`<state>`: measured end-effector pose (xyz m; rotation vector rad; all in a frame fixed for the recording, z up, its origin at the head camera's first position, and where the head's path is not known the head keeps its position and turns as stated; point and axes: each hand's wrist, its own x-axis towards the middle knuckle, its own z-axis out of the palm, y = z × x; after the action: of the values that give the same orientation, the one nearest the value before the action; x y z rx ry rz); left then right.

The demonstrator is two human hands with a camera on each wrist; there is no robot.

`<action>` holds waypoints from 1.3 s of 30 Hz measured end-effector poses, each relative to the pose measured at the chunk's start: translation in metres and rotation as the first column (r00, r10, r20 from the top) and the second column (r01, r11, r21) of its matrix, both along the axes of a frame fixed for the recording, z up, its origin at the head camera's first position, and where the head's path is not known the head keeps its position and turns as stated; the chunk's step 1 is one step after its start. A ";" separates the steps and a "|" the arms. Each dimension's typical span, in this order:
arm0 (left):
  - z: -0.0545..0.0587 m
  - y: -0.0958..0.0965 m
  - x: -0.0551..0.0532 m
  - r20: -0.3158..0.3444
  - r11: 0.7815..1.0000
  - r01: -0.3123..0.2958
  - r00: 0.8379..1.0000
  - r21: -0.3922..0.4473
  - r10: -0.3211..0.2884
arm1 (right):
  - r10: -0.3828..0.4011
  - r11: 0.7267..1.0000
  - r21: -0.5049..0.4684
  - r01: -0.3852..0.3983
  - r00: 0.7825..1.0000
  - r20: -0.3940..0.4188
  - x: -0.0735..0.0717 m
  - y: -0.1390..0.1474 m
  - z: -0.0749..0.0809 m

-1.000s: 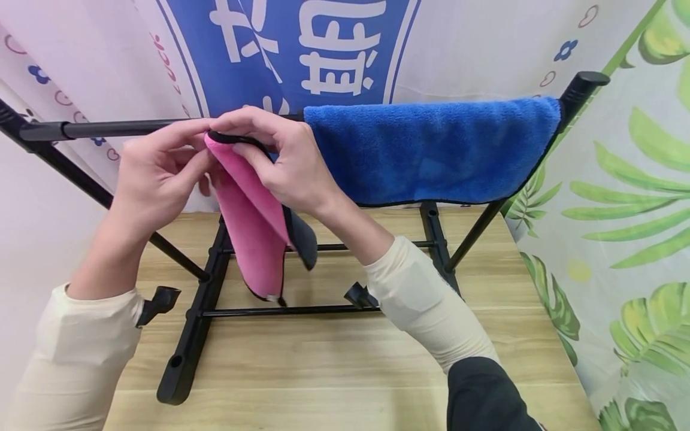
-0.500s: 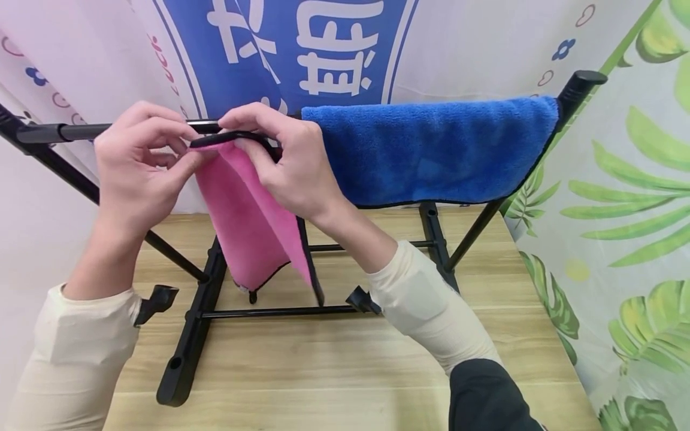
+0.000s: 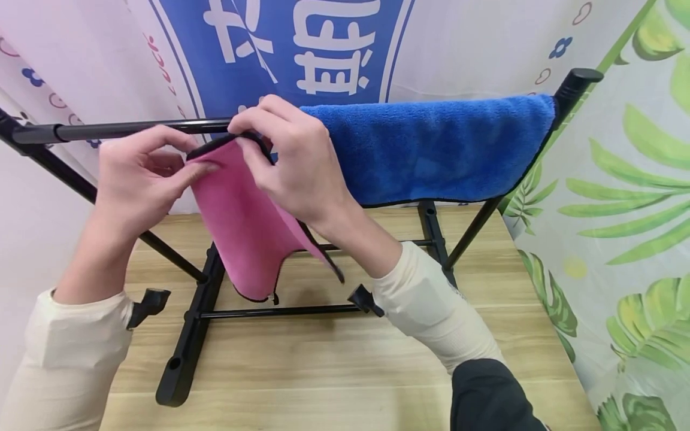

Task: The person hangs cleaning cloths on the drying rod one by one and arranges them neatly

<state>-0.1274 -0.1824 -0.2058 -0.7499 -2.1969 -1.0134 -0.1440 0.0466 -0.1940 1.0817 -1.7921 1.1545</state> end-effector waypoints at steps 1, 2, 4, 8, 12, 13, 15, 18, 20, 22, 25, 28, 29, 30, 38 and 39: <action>-0.002 -0.002 0.001 0.017 0.999 -0.021 1.000 -0.027 0.021 | -0.007 1.000 -0.006 0.007 1.000 -0.005 -0.001 0.001 0.000; -0.004 -0.005 0.001 0.029 0.998 -0.043 0.999 -0.051 0.045 | -0.012 1.000 -0.014 0.012 1.000 -0.008 -0.002 0.003 0.000; -0.007 -0.011 0.003 0.043 0.991 -0.085 0.995 -0.101 0.089 | -0.024 0.999 -0.030 0.024 1.000 -0.013 -0.004 0.007 0.000; -0.011 -0.024 0.007 0.017 0.977 -0.145 0.989 -0.154 0.150 | -0.043 0.998 -0.046 0.042 0.999 -0.014 -0.006 0.015 0.000; -0.014 -0.036 0.010 -0.045 0.959 -0.204 0.979 -0.197 0.199 | -0.047 0.998 -0.042 0.047 0.999 -0.006 -0.006 0.021 0.000; -0.014 -0.039 0.011 -0.058 0.954 -0.220 0.975 -0.205 0.212 | -0.045 0.998 -0.038 0.044 0.999 -0.004 -0.006 0.022 0.000; -0.015 -0.043 0.013 -0.089 0.941 -0.260 0.965 -0.217 0.246 | -0.035 0.999 -0.030 0.035 0.999 0.001 -0.007 0.025 0.000; -0.016 -0.049 0.015 -0.129 0.929 -0.313 0.948 -0.196 0.292 | -0.022 1.000 -0.015 0.022 1.000 0.010 -0.007 0.028 0.001; -0.016 -0.053 0.016 -0.147 0.925 -0.339 0.937 -0.172 0.316 | -0.019 1.000 -0.003 0.019 1.000 0.018 -0.008 0.031 0.001; -0.015 -0.058 0.016 -0.164 0.923 -0.348 0.932 -0.164 0.323 | -0.020 1.000 0.008 0.020 0.999 0.026 -0.008 0.033 0.001; -0.014 -0.064 0.016 -0.179 0.923 -0.353 0.928 -0.154 0.325 | -0.026 0.999 0.025 0.026 0.999 0.038 -0.008 0.036 0.001; -0.015 -0.069 0.014 -0.177 0.933 -0.348 0.928 -0.096 0.328 | -0.021 0.999 0.038 0.020 0.999 0.040 -0.008 0.038 0.000; -0.016 -0.071 0.014 -0.170 0.936 -0.345 0.929 -0.068 0.330 | -0.019 0.999 0.044 0.017 0.999 0.040 -0.009 0.039 -0.001; -0.017 -0.072 0.013 -0.164 0.940 -0.340 0.930 -0.035 0.330 | -0.016 0.999 0.048 0.014 0.999 0.038 -0.009 0.040 -0.001; -0.016 -0.082 0.014 -0.163 0.948 -0.314 0.934 0.047 0.317 | -0.015 0.998 0.058 0.012 0.999 0.052 -0.007 0.046 -0.002; -0.016 -0.083 0.014 -0.164 0.946 -0.320 0.931 0.056 0.325 | -0.016 0.998 0.057 0.013 0.998 0.055 -0.007 0.047 -0.002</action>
<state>-0.1134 -0.2655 -0.2218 -0.4244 -2.0645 -0.7817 -0.1513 0.0938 -0.1964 1.0777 -1.8825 1.1411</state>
